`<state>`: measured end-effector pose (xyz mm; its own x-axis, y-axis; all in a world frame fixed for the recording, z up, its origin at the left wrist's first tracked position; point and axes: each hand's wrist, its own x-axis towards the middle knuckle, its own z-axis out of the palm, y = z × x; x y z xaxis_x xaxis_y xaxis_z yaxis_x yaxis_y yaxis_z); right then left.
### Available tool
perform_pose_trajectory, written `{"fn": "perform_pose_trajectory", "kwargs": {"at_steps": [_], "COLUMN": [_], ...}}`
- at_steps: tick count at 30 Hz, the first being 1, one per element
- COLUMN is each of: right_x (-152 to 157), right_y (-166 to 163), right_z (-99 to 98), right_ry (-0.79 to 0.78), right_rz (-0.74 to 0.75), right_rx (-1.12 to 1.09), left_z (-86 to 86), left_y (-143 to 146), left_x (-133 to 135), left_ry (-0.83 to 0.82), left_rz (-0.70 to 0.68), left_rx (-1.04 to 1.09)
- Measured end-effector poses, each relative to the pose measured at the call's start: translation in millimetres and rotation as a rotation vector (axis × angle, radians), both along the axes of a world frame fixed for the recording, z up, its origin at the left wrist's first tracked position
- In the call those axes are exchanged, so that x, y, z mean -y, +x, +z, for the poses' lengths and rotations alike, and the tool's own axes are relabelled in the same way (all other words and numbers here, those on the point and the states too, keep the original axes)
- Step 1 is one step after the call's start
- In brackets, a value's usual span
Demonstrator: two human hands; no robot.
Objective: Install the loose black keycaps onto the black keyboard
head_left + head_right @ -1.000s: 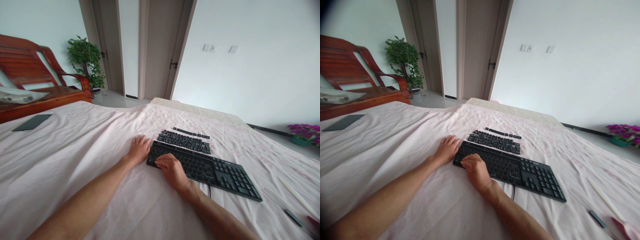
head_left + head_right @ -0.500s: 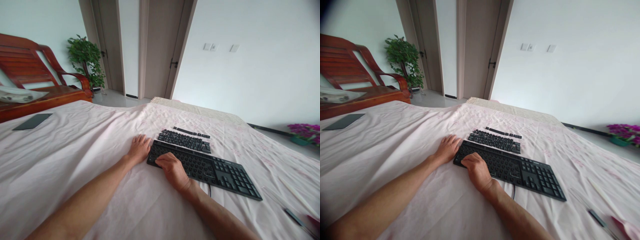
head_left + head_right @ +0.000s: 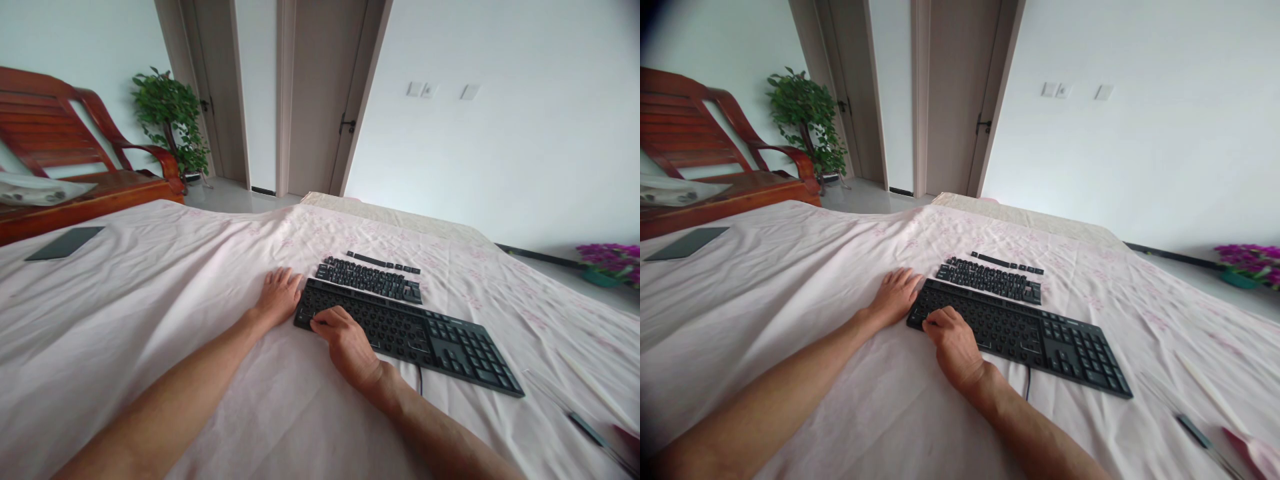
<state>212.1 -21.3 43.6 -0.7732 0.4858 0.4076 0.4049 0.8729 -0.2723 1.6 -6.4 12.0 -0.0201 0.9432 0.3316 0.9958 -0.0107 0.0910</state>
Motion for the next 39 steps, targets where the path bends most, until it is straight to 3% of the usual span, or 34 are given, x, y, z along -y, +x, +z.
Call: {"fn": "perform_pose_trajectory", "kwargs": {"at_steps": [6, 10, 16, 20, 22, 27, 39], "right_x": [1.6, -10.0, -94.3, -158.5, -180.7, -215.4, -254.7], "right_y": [-1.4, 6.5, 40.8, 59.4, 58.5, 34.2, -8.2], "right_z": [1.1, 0.7, 16.5, 31.9, 34.7, 28.9, 7.9], "right_ry": [-0.027, -0.141, -0.215, -0.239, -0.184, 0.016, 0.108], "right_rz": [-0.015, -0.052, -0.283, -0.587, -0.657, -0.632, -0.567], "right_rx": [0.015, -0.132, -0.323, -0.122, 0.004, 0.204, 0.368], "left_z": [-1.6, -3.9, -7.2, -10.3, -12.0, -13.5, -16.8], "left_y": [-0.2, -0.7, -0.2, 0.0, -0.4, -0.9, -2.8], "left_x": [-0.5, -1.0, -3.4, -5.0, -5.7, -7.1, -9.4], "left_ry": [0.000, -0.002, 0.007, 0.019, 0.017, 0.001, 0.019], "left_rz": [0.008, 0.006, 0.001, 0.008, 0.009, 0.018, -0.005], "left_rx": [-0.007, -0.024, -0.028, -0.031, -0.033, -0.037, -0.031]}}
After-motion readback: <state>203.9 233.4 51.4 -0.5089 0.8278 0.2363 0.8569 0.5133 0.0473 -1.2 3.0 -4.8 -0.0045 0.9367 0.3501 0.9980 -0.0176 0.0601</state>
